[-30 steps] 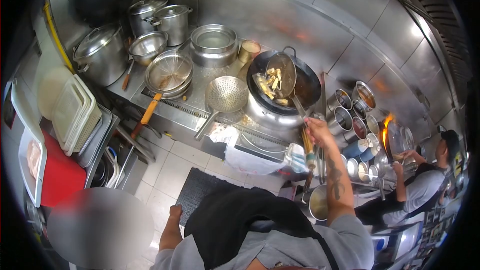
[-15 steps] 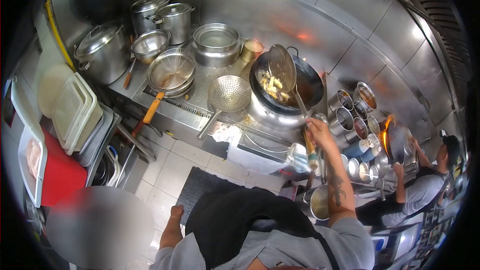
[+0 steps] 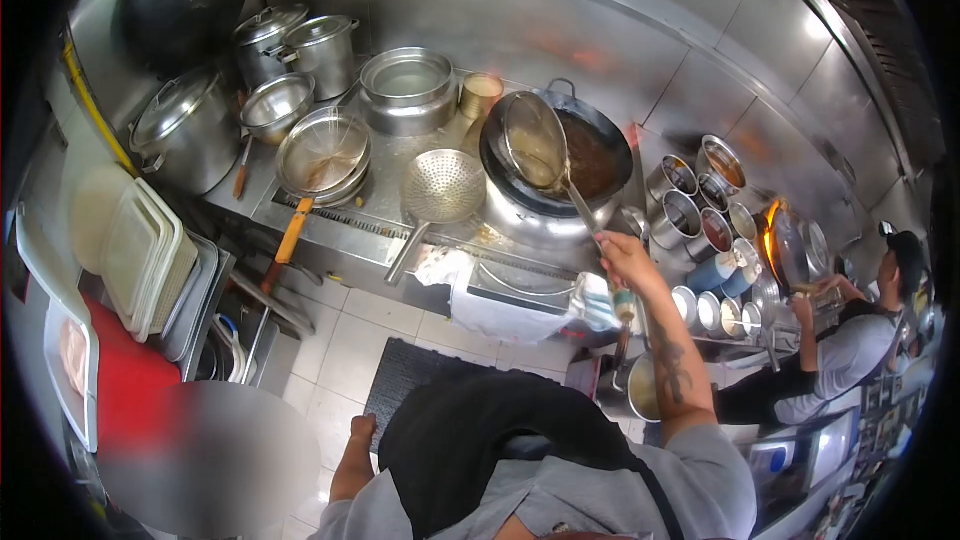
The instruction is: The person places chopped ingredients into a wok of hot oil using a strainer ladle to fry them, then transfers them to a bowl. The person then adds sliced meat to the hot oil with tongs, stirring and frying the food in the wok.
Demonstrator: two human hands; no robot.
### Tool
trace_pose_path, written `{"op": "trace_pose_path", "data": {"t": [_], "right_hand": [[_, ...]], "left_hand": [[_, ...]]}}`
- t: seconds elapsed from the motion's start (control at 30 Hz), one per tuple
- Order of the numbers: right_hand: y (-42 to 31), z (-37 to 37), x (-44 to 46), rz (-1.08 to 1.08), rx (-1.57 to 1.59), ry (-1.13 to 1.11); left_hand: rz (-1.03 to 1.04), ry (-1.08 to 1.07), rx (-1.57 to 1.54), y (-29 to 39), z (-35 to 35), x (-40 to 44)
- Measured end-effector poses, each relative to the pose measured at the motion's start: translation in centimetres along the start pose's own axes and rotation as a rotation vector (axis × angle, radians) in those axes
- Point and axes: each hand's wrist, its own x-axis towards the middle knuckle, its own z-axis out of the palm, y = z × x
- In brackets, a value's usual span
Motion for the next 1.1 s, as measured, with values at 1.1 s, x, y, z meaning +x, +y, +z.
{"op": "trace_pose_path", "data": {"t": [1.1], "right_hand": [[5.4,-2.9,12.7,0.235,0.849,0.057]], "left_hand": [[0.291,-0.066,0.312,-5.9,1.2,1.8]]}}
